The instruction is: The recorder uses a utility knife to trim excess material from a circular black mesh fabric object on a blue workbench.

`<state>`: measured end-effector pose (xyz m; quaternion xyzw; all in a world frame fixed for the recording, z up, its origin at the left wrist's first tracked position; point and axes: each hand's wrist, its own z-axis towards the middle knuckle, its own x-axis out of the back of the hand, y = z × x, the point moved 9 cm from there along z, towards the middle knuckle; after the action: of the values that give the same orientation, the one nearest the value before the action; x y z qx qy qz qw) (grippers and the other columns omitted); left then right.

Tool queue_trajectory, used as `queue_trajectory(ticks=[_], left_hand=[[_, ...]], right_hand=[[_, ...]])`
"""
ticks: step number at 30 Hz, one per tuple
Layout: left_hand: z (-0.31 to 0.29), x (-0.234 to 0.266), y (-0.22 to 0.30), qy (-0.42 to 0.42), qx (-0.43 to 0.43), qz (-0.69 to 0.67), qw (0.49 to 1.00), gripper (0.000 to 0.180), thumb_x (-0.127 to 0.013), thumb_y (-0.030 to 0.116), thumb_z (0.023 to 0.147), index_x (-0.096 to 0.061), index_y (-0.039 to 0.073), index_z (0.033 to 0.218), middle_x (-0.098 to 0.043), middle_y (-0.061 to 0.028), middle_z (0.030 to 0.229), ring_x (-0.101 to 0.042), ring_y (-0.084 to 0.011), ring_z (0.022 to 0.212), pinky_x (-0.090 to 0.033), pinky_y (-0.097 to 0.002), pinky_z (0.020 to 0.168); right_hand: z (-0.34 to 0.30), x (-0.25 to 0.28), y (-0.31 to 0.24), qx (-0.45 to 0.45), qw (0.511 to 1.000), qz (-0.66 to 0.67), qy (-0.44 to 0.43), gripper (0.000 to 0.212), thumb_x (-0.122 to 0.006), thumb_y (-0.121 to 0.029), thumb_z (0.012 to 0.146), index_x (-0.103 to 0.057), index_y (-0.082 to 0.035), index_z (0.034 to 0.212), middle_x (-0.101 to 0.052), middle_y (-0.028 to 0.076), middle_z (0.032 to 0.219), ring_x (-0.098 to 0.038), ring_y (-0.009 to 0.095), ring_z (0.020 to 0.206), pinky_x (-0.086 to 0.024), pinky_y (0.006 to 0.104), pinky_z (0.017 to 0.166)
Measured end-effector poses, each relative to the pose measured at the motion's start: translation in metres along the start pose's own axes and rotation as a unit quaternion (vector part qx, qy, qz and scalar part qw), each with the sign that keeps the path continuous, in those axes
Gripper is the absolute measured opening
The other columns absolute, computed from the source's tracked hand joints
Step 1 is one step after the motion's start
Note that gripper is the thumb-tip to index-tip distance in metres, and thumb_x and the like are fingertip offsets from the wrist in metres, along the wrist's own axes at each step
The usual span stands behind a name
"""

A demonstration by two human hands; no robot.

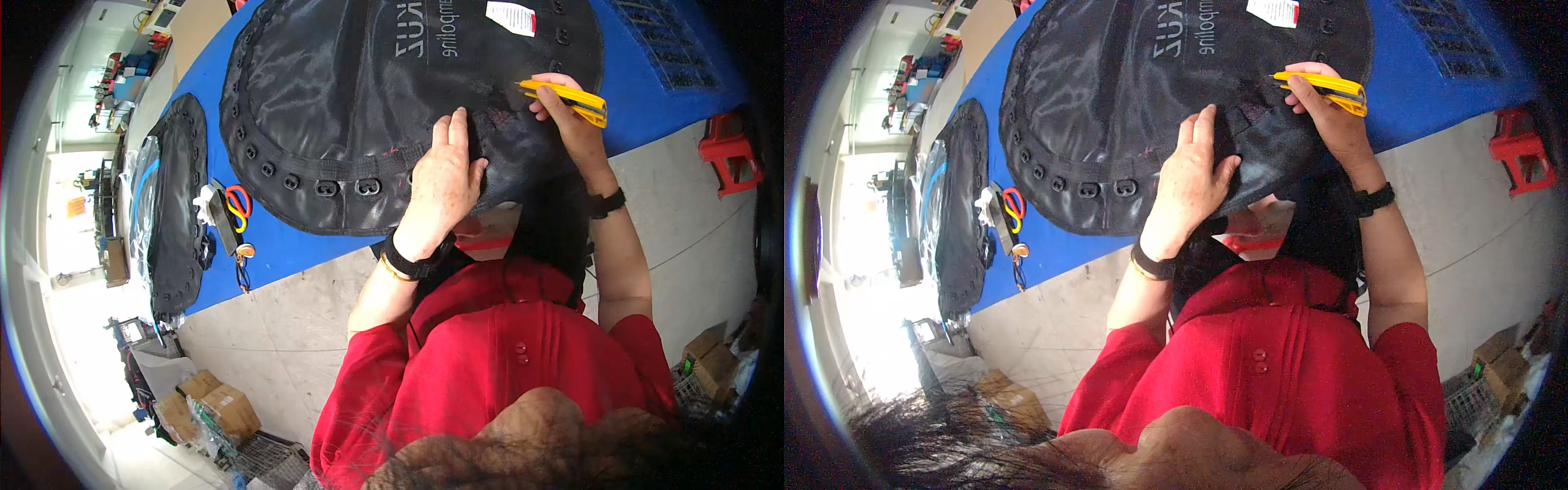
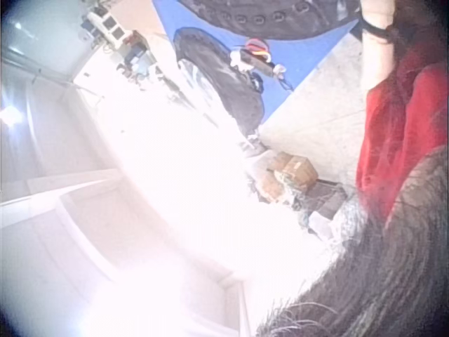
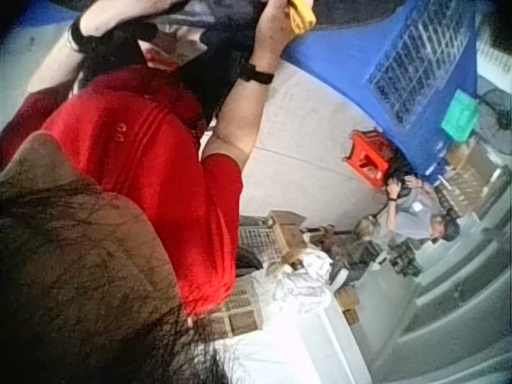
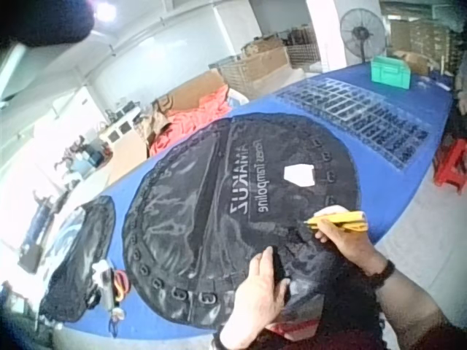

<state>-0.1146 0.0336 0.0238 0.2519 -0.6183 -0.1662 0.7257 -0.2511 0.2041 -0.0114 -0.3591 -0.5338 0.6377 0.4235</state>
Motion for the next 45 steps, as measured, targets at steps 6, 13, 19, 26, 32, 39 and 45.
queue_trajectory(ticks=[6, 13, 19, 26, 32, 39, 45], left_hand=[[-0.006, 0.018, -0.017, 0.09, 0.041, -0.016, 0.995, 0.046, -0.077, 0.014, 0.084, -0.053, -0.001, 0.119, -0.054, -0.0263, 0.106, -0.061, -0.0459, 0.095, -0.052, -0.0496, 0.082], [-0.034, 0.038, -0.057, 0.183, 0.047, -0.014, 0.982, 0.013, -0.069, 0.01, 0.091, -0.064, -0.001, 0.096, -0.06, -0.0186, 0.09, -0.062, -0.0359, 0.079, -0.051, -0.0431, 0.071], [-0.039, 0.032, -0.063, 0.163, 0.111, -0.051, 0.979, 0.028, -0.075, 0.028, 0.092, -0.064, 0.002, 0.093, -0.061, -0.0181, 0.089, -0.064, -0.0358, 0.077, -0.052, -0.0435, 0.069], [-0.033, 0.03, -0.05, 0.181, 0.093, -0.033, 0.979, 0.034, -0.08, 0.033, 0.085, -0.066, 0.003, 0.087, -0.059, -0.0187, 0.089, -0.063, -0.0369, 0.08, -0.052, -0.0436, 0.072], [-0.032, 0.03, -0.04, 0.208, 0.08, -0.026, 0.975, 0.038, -0.081, 0.034, 0.083, -0.071, -0.002, 0.088, -0.06, -0.0198, 0.084, -0.062, -0.0366, 0.081, -0.051, -0.0443, 0.074], [-0.029, 0.032, -0.06, 0.219, 0.106, -0.073, 0.967, 0.025, -0.072, 0.02, 0.086, -0.065, -0.004, 0.094, -0.064, -0.0237, 0.09, -0.065, -0.0395, 0.082, -0.052, -0.0438, 0.076], [-0.027, 0.028, -0.105, 0.183, 0.2, -0.132, 0.954, 0.019, -0.066, 0.012, 0.086, -0.064, -0.005, 0.093, -0.068, -0.0158, 0.069, -0.067, -0.0209, 0.066, -0.052, -0.0345, 0.067]], right_hand=[[0.0, 0.002, 0.004, 0.002, 1.0, -0.013, 0.004, 0.029, -0.065, -0.027, 0.102, -0.066, -0.007, 0.122, -0.07, 0.001, 0.103, -0.066, 0.007, 0.087, -0.054, 0.0217, 0.075], [0.001, 0.005, 0.002, 0.019, 1.0, -0.016, 0.007, 0.031, -0.065, -0.029, 0.102, -0.066, -0.007, 0.123, -0.071, 0.002, 0.104, -0.066, 0.007, 0.087, -0.054, 0.0218, 0.076], [0.001, 0.002, 0.0, 0.011, 1.0, -0.025, 0.004, 0.027, -0.064, -0.024, 0.102, -0.067, -0.006, 0.122, -0.07, 0.003, 0.107, -0.066, 0.007, 0.089, -0.053, 0.0228, 0.078], [-0.001, -0.001, -0.009, 0.026, 0.999, -0.038, 0.006, 0.026, -0.064, -0.021, 0.102, -0.066, -0.004, 0.122, -0.07, 0.004, 0.108, -0.066, 0.008, 0.089, -0.054, 0.0235, 0.078], [-0.002, -0.002, -0.016, 0.041, 0.998, -0.044, 0.01, 0.025, -0.064, -0.017, 0.101, -0.067, -0.002, 0.12, -0.071, 0.004, 0.105, -0.067, 0.009, 0.087, -0.054, 0.0236, 0.077], [-0.001, 0.001, -0.007, 0.032, 0.999, -0.029, 0.023, 0.024, -0.066, -0.016, 0.1, -0.067, -0.002, 0.12, -0.071, 0.005, 0.106, -0.067, 0.009, 0.087, -0.055, 0.0237, 0.076], [0.0, 0.0, -0.007, 0.053, 0.998, -0.002, 0.018, 0.025, -0.067, -0.014, 0.099, -0.066, -0.001, 0.121, -0.07, 0.007, 0.107, -0.069, 0.011, 0.09, -0.057, 0.0256, 0.079]])
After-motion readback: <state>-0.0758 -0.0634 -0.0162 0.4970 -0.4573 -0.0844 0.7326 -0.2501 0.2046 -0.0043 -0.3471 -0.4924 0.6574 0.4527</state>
